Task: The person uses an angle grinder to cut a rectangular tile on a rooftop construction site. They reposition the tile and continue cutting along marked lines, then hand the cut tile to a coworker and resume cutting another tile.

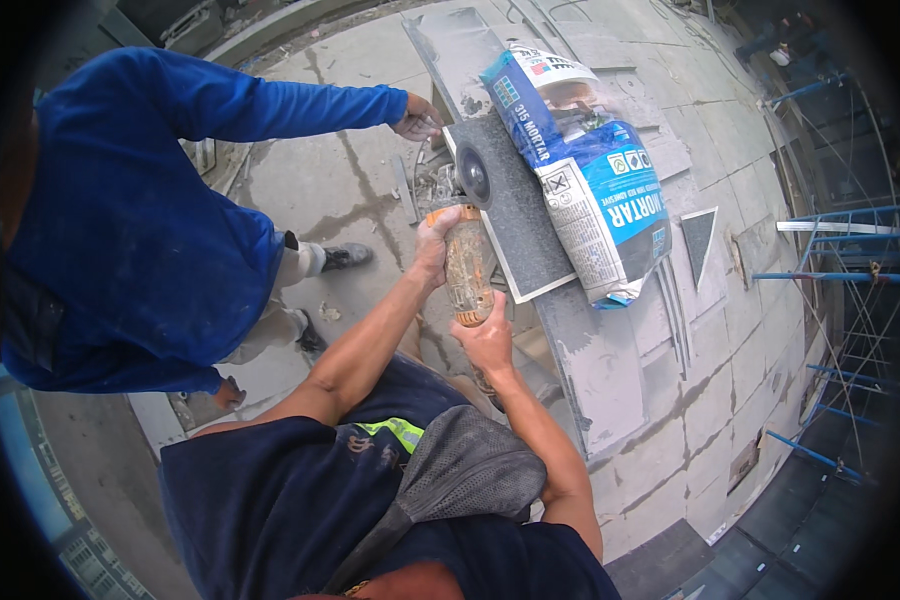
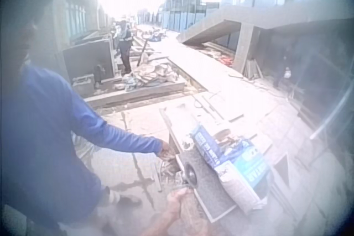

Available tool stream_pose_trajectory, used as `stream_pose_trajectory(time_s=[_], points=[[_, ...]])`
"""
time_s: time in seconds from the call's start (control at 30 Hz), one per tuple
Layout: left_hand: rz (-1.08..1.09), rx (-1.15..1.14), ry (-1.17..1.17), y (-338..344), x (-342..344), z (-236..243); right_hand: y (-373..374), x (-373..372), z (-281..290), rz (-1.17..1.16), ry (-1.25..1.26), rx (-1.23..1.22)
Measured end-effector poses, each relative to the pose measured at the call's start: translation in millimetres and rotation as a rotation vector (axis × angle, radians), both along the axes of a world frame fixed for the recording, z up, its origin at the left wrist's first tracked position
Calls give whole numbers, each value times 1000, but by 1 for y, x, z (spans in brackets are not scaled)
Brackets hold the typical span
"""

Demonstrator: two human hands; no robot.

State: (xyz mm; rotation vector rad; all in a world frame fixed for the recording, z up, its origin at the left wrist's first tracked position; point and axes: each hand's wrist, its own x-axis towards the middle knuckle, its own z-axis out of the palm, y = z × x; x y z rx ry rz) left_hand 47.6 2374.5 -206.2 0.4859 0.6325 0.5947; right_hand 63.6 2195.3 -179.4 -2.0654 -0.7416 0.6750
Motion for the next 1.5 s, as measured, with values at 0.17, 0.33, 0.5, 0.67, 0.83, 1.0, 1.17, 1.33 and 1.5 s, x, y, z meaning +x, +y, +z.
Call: stream_pose_trajectory(time_s=[0.17,0.33,0.5,0.67,0.83,1.0,1.17,1.33,1.5], points=[[-4,-2,-9,-2,1,2,-3,0,-1,-3,8,33],[-21,33,42,-13,4,13,-13,1,9,-16,21,-5],[-52,22,-49,-41,4,22,-40,1,39,-25,54,-7],[-81,21,-55,-72,5,42,-73,2,44,-47,28,24],[-106,50,-81,-96,9,51,-95,-2,53,-94,46,34],[-109,92,-115,-120,7,55,-119,-10,55,-122,-33,49],[-137,106,-112,-150,5,62,-151,-14,45,-181,67,15],[-168,80,-95,-177,8,61,-172,-30,54,-283,93,-48],[-275,47,-74,-207,10,74,-195,-50,55,-438,83,-5]])
